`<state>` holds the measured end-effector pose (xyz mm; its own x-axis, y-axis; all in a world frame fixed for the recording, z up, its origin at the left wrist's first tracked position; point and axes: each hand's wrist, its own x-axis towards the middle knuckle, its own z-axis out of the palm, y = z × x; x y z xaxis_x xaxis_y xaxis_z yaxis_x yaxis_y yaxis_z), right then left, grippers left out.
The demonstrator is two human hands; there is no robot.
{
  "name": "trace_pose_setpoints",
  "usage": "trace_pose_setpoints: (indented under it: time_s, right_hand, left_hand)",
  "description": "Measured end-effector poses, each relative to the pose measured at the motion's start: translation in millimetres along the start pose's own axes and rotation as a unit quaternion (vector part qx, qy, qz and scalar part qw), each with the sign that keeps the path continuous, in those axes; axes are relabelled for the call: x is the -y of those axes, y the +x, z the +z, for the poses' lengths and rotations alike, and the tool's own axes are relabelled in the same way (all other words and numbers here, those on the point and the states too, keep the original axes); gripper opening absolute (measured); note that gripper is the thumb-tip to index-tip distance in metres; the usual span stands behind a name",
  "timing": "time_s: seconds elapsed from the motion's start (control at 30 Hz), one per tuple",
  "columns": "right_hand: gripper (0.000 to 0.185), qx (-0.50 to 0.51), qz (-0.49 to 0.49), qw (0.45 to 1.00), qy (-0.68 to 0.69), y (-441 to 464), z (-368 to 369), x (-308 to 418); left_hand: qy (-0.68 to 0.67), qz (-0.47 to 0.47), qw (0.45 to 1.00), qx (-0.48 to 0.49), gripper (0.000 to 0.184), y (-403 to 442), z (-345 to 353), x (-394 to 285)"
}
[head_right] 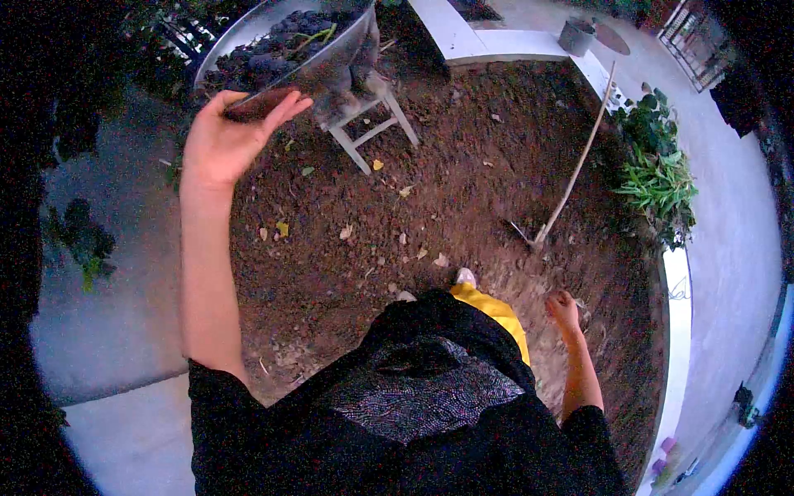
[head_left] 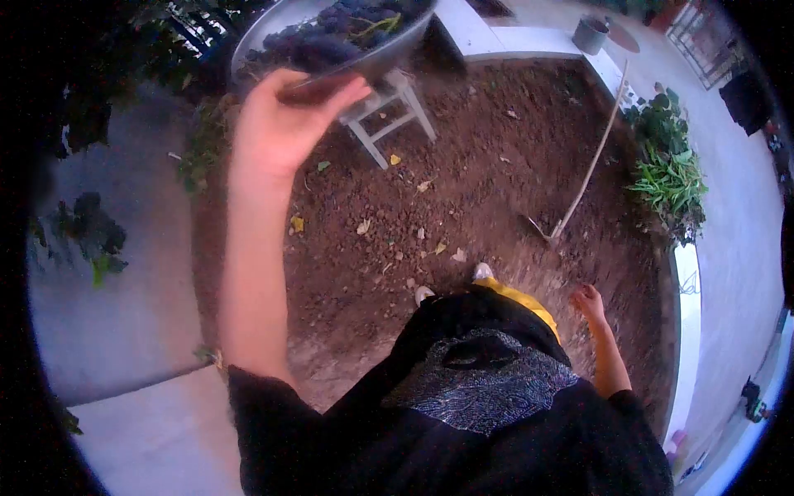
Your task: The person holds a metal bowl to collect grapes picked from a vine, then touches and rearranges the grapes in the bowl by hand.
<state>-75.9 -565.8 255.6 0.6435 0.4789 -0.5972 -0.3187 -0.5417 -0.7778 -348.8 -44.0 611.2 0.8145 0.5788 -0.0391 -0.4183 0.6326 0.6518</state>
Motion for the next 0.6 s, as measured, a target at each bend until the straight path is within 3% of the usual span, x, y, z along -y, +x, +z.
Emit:
trace_pose_setpoints:
  time_s: [0.03, 0.07, 0.13, 0.2, 0.27, 0.33, 0.4, 0.5, 0.6]
  right_hand:
    - [0.027, 0.010, -0.062, 0.993, 0.097, 6.3, 10.3, 17.7]
    - [0.028, -0.004, -0.076, 0.995, 0.068, 13.0, 18.2, 37.5]
    - [0.034, -0.006, -0.116, 0.990, 0.077, -8.1, 57.6, 121.1]
    - [0.046, 0.024, -0.149, 0.984, 0.093, -35.1, 102.6, 200.3]
    - [0.053, 0.119, -0.186, 0.961, 0.164, -62.5, 138.5, 268.6]
    - [0.057, 0.193, -0.209, 0.937, 0.205, -71.3, 167.5, 315.1]
    - [0.056, 0.293, -0.231, 0.876, 0.305, -89.1, 190.8, 356.3]
    - [0.052, 0.360, -0.200, 0.848, 0.335, -89.7, 208.3, 385.2]
    - [0.044, 0.320, -0.165, 0.880, 0.310, -81.9, 210.2, 381.0]
  left_hand:
    - [0.047, 0.005, 0.999, 0.017, 0.048, -0.7, -0.6, 2.1]
    - [0.094, 0.011, 0.995, 0.034, 0.047, -1.5, -1.2, 4.2]
    - [0.063, 0.093, 0.993, -0.024, 0.041, -9.4, 31.5, 28.5]
    - [-0.070, 0.078, 0.991, -0.084, 0.034, -11.3, 44.5, 47.9]
    - [0.060, 0.152, 0.984, -0.073, 0.030, -9.8, 50.4, 74.3]
    - [-0.073, 0.120, 0.980, -0.139, 0.030, -2.5, 54.8, 97.2]
    - [-0.090, 0.128, 0.977, -0.142, 0.035, -7.9, 60.6, 115.8]
    - [-0.084, 0.144, 0.971, -0.173, 0.048, -23.8, 71.5, 136.7]
    - [-0.044, 0.150, 0.969, -0.190, 0.073, -36.4, 76.0, 143.2]
